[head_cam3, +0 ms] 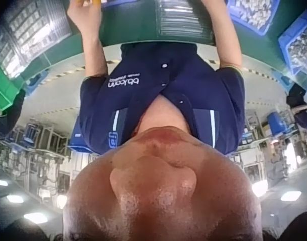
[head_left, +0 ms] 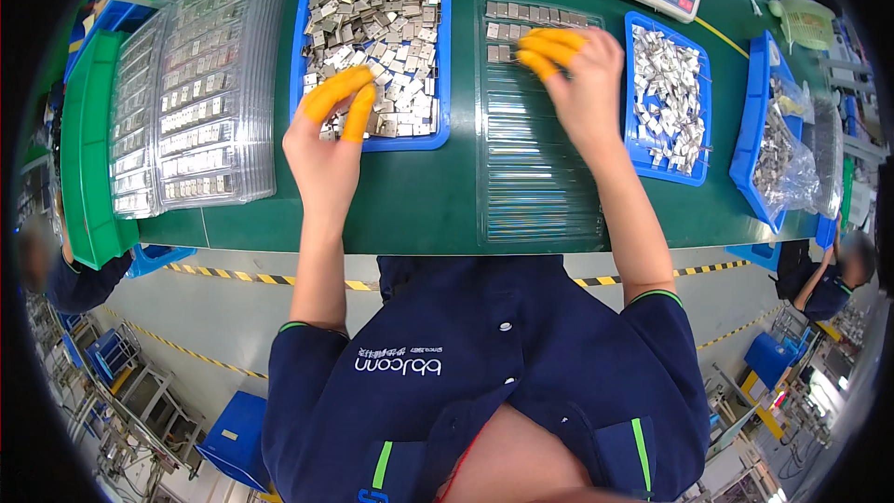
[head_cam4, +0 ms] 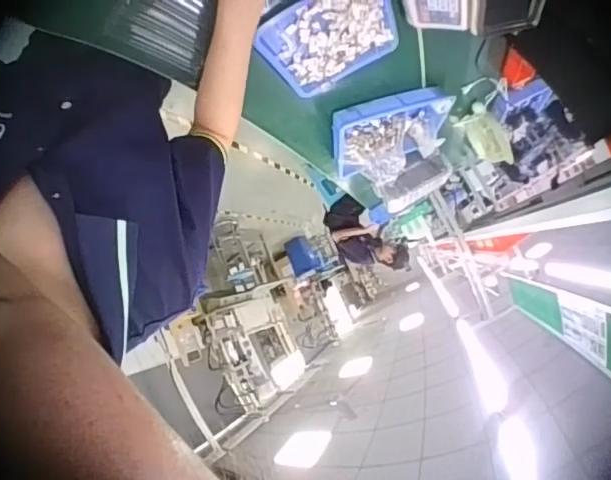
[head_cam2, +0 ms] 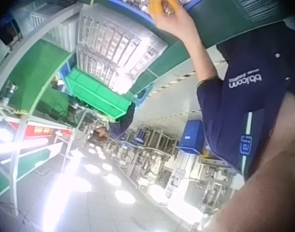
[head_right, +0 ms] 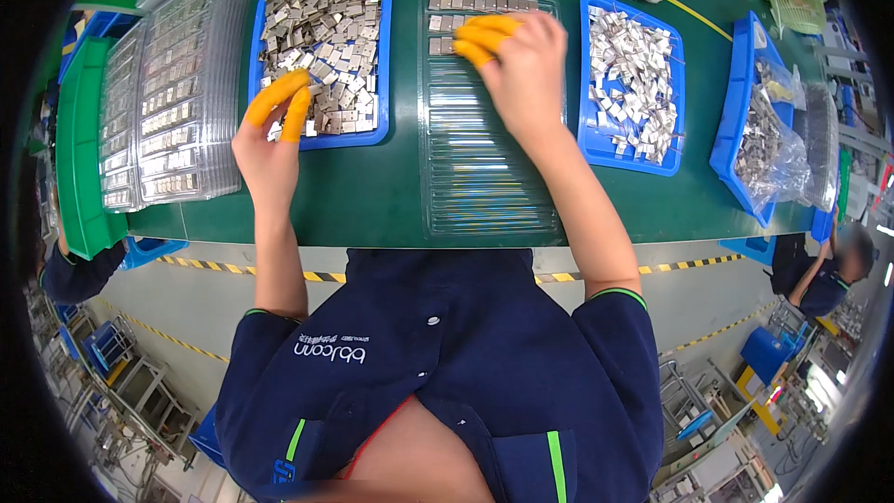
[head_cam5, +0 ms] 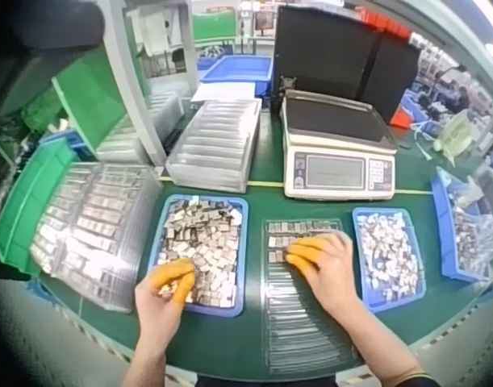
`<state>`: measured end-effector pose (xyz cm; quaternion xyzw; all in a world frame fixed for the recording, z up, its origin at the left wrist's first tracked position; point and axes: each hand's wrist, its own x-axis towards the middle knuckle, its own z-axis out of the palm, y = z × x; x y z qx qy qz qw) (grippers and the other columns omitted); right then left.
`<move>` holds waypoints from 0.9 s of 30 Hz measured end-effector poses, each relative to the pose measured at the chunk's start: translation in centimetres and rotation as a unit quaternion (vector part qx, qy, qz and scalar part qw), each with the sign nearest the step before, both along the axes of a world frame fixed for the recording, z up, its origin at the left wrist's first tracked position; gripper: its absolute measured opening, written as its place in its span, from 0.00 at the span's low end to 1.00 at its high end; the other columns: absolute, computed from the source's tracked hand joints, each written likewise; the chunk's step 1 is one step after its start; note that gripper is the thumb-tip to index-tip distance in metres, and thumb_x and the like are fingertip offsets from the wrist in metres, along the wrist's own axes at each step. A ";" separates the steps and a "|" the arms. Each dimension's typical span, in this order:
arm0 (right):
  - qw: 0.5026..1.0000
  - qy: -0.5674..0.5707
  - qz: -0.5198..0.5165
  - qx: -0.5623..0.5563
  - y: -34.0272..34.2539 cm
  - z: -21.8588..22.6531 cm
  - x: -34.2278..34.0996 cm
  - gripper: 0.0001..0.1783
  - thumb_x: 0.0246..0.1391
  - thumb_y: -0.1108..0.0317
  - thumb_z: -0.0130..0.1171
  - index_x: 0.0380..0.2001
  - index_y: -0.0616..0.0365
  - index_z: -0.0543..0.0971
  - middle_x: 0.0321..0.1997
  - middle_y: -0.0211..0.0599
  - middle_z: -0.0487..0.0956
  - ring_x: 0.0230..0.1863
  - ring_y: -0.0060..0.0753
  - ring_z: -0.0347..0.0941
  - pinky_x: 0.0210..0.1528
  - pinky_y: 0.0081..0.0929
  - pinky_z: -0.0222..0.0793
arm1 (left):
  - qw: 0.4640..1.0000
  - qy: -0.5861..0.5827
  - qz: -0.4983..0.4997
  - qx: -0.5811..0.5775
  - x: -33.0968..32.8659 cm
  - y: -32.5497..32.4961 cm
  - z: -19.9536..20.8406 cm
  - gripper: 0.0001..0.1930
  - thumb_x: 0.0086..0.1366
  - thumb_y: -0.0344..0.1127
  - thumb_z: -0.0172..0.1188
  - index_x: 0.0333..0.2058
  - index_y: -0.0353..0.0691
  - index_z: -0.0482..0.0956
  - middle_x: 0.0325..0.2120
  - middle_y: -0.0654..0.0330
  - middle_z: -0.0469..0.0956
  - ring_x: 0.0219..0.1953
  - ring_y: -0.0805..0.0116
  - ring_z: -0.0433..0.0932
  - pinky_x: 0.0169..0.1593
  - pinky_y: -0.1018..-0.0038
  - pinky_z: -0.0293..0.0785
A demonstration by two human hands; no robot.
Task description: The person sorts small metal components by hand from blue component trays into a clear plastic organizer tray.
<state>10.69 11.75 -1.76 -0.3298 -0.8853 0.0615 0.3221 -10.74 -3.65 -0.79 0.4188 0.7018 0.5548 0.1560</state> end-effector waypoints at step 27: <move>0.904 -0.031 -0.367 -0.217 0.4 1.7 13.3 0.12 0.38 0.68 0.66 0.28 0.64 0.79 0.24 0.40 0.77 0.26 0.33 0.74 0.28 0.26 0.68 | 0.913 0.368 -0.075 -0.160 -1.7 10.8 -1.1 0.13 0.49 0.34 0.63 0.34 0.35 0.79 0.31 0.54 0.77 0.37 0.59 0.74 0.44 0.66 0.64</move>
